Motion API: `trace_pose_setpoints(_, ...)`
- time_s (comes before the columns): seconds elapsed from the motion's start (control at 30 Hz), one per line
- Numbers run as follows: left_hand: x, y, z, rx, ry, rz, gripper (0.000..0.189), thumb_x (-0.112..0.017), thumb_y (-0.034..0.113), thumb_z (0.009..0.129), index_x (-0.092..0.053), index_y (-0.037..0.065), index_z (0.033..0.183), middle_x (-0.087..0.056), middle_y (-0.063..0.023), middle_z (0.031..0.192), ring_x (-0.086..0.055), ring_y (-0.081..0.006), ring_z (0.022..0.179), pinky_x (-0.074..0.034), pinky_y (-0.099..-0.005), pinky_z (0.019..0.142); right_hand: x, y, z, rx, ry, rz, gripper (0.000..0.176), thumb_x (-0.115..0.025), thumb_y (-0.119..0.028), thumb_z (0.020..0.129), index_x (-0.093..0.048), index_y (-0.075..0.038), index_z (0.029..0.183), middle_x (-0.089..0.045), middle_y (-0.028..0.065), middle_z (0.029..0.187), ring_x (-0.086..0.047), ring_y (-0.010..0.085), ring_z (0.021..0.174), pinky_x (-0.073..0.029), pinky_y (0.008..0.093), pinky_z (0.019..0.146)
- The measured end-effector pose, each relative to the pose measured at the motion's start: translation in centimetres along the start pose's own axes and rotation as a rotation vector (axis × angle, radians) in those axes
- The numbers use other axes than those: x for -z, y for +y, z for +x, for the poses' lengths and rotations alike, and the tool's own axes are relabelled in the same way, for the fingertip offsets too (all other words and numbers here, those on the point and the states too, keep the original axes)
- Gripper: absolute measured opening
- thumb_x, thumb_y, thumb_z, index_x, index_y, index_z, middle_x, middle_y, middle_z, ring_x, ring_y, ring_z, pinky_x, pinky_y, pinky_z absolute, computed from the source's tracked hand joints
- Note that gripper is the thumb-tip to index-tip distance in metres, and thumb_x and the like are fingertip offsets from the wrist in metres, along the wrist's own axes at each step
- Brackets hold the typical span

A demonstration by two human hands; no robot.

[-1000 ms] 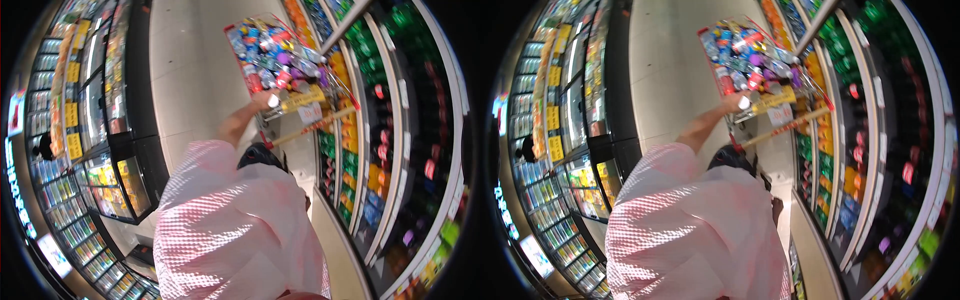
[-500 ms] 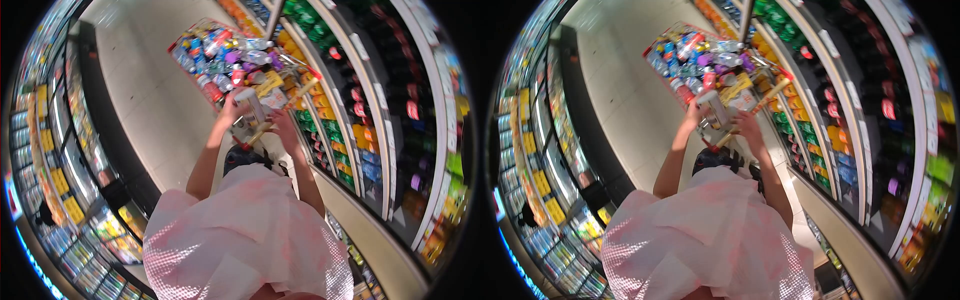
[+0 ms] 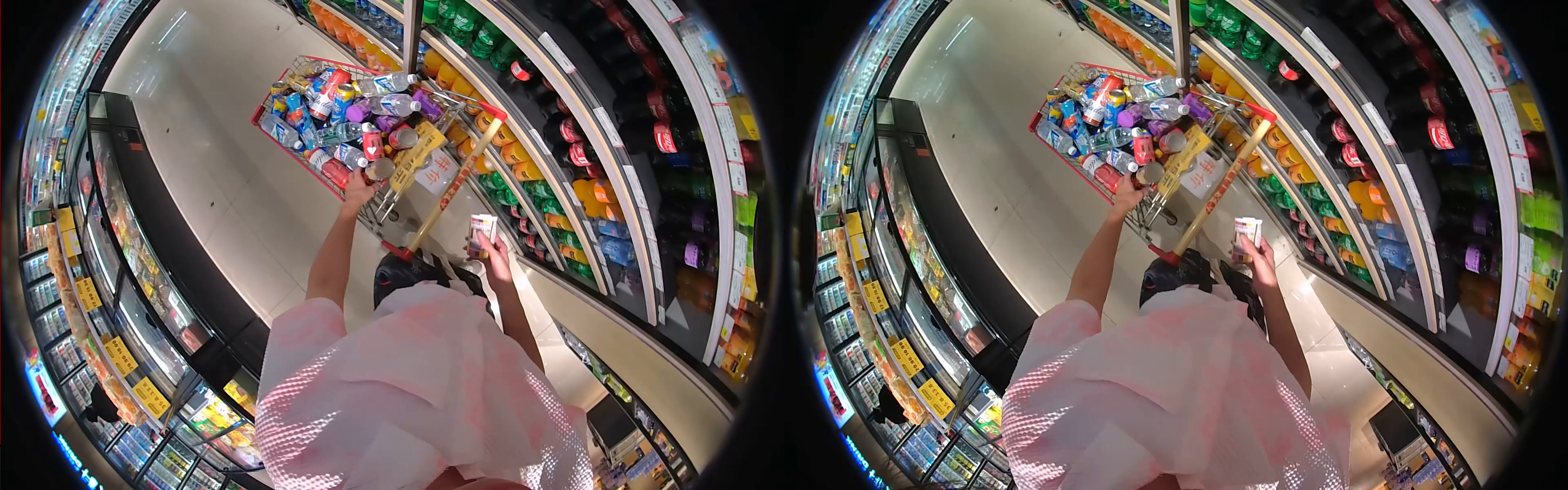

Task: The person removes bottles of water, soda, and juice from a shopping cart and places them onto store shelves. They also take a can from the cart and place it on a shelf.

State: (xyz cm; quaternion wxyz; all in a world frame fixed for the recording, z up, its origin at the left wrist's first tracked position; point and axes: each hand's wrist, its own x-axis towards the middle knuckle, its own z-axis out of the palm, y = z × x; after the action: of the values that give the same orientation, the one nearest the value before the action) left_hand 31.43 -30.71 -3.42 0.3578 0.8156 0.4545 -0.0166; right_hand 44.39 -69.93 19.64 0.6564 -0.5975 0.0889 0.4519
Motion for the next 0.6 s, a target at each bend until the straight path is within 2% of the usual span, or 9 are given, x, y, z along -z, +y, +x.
trace_pose_setpoints(0.03, 0.3, 1.4, 0.5, 0.065, -0.116, 0.084, 0.082, -0.083, 0.039, 0.073, -0.046, 0.004, 0.137, -0.054, -0.022, 0.137, -0.055, -0.0417, 0.125, -0.048, -0.0473, 0.104, -0.2, 0.2, 0.4, 0.015, -0.015, -0.033, 0.045, -0.074, -0.025, 0.094, -0.056, -0.006, 0.131, -0.068, 0.0083, 0.11, -0.068, 0.0192, 0.096, -0.057, 0.0353, 0.077)
trace_pose_setpoints(0.13, -0.7, 3.7, 1.2, 0.052, -0.016, 0.037, 0.08, -0.084, 0.037, 0.071, -0.048, 0.004, 0.134, -0.054, -0.0209, 0.137, -0.055, -0.041, 0.125, -0.048, -0.0479, 0.105, -1.5, 0.5, 1.0, 0.042, -0.078, -0.168, 0.058, -0.081, -0.017, 0.086, -0.051, -0.005, 0.134, -0.066, 0.0076, 0.114, -0.065, 0.0167, 0.102, -0.056, 0.0342, 0.083)
trace_pose_setpoints(0.2, -2.4, 3.1, 2.0, 0.05, 0.035, 0.011, 0.077, -0.083, 0.034, 0.071, -0.049, 0.006, 0.135, -0.057, -0.0192, 0.134, -0.056, -0.0396, 0.124, -0.049, -0.0485, 0.104, -3.9, 0.1, 3.1, 0.042, -0.16, -0.311, 0.069, -0.085, -0.013, 0.081, -0.046, -0.004, 0.137, -0.064, 0.0076, 0.116, -0.062, 0.0159, 0.105, -0.054, 0.0347, 0.088)
trace_pose_setpoints(0.3, -1.5, 4.5, 1.1, 0.062, 0.014, -0.008, 0.077, -0.083, 0.031, 0.069, -0.051, 0.007, 0.135, -0.06, -0.0181, 0.131, -0.058, -0.0395, 0.122, -0.049, -0.0472, 0.104, -8.6, 0.3, 5.7, 0.258, -0.235, -0.58, 0.083, -0.088, -0.014, 0.075, -0.04, -0.003, 0.142, -0.061, 0.0085, 0.121, -0.061, 0.0173, 0.11, -0.053, 0.036, 0.094)
trace_pose_setpoints(0.37, -1.0, 3.8, 0.8, -0.109, 0.07, -0.012, 0.078, -0.085, 0.03, 0.065, -0.054, 0.007, 0.133, -0.062, -0.0176, 0.127, -0.06, -0.0395, 0.119, -0.05, -0.0475, 0.103, -12.6, -2.0, 5.1, 0.242, -0.313, -0.409, 0.084, -0.089, -0.013, 0.074, -0.039, -0.003, 0.141, -0.059, 0.0087, 0.126, -0.058, 0.0198, 0.115, -0.053, 0.0369, 0.096)
trace_pose_setpoints(0.4, -1.6, 2.5, 1.1, -0.15, 0.09, -0.029, 0.078, -0.086, 0.027, 0.063, -0.056, 0.007, 0.132, -0.063, -0.0182, 0.123, -0.061, -0.0393, 0.116, -0.05, -0.048, 0.101, -12.8, 1.0, 7.6, 0.324, -0.312, -0.371, 0.09, -0.089, -0.014, 0.075, -0.036, -0.003, 0.146, -0.056, 0.0097, 0.131, -0.057, 0.02, 0.119, -0.053, 0.0351, 0.097)
trace_pose_setpoints(0.43, -1.0, 2.8, 0.9, -0.198, 0.101, -0.031, 0.079, -0.087, 0.023, 0.062, -0.055, 0.006, 0.132, -0.064, -0.0189, 0.12, -0.061, -0.0397, 0.113, -0.05, -0.0481, 0.099, -14.2, -0.2, 6.6, 0.184, -0.292, -0.273, 0.099, -0.091, -0.015, 0.073, -0.03, -0.004, 0.151, -0.054, 0.0104, 0.136, -0.055, 0.0199, 0.123, -0.05, 0.036, 0.102)
trace_pose_setpoints(0.5, 1.3, 5.5, -0.4, -0.163, 0.061, -0.03, 0.073, -0.088, 0.023, 0.063, -0.056, 0.007, 0.127, -0.064, -0.0201, 0.119, -0.06, -0.0411, 0.114, -0.049, -0.0494, 0.098, -14.8, 1.0, 7.7, 0.283, -0.274, -0.344, 0.106, -0.095, -0.023, 0.068, -0.032, -0.003, 0.151, -0.052, 0.0108, 0.139, -0.052, 0.0209, 0.128, -0.044, 0.0384, 0.11)
trace_pose_setpoints(0.6, 1.9, 6.2, -0.6, -0.193, 0.077, 0.088, 0.071, -0.089, 0.028, 0.065, -0.055, 0.005, 0.123, -0.066, -0.0235, 0.114, -0.064, -0.0442, 0.106, -0.052, -0.0509, 0.091, -13.8, 0.6, 5.9, 0.277, -0.264, -0.314, 0.103, -0.096, -0.028, 0.068, -0.037, -0.003, 0.149, -0.055, 0.0112, 0.136, -0.054, 0.0206, 0.125, -0.043, 0.0372, 0.109)
